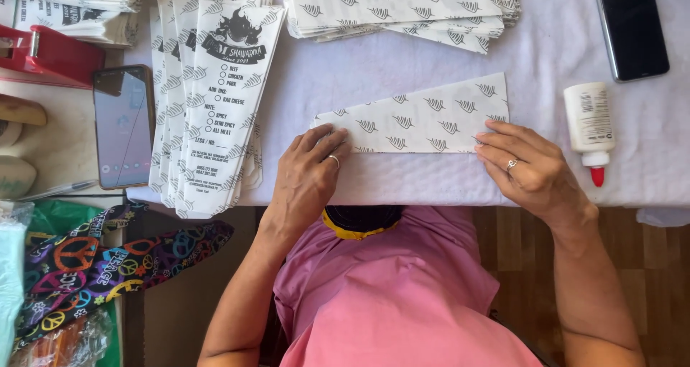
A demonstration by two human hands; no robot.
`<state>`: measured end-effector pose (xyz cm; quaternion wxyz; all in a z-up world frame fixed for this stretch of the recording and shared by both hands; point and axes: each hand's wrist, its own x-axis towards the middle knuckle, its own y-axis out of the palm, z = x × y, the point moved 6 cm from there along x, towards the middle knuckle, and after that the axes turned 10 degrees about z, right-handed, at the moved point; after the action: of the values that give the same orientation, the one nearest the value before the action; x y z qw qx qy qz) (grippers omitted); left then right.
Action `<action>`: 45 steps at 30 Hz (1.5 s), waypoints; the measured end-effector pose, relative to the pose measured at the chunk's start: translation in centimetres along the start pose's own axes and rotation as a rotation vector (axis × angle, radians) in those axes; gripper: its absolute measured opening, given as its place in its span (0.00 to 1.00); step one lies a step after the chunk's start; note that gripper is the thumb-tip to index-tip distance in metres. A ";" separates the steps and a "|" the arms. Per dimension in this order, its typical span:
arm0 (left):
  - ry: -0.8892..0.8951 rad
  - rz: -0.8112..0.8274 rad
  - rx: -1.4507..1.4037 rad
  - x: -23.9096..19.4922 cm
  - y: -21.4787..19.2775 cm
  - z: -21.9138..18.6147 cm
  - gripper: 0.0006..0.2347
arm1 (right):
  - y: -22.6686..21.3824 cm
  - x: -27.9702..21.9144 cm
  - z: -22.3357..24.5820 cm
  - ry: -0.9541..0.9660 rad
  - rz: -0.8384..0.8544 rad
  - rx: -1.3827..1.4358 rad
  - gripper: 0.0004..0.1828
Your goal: Folding pre-printed paper strips and applying glue to create packaging sleeves.
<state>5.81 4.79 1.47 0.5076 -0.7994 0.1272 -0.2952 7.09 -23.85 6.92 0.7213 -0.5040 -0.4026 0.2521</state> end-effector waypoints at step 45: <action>-0.108 0.053 0.051 -0.2 0.6 -2.3 0.18 | 4.3 3.7 -2.1 0.072 0.017 0.150 0.18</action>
<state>4.30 2.90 1.56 0.5414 -0.7974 0.1134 -0.2413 11.05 -20.55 3.73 0.7688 -0.4609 -0.3521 0.2693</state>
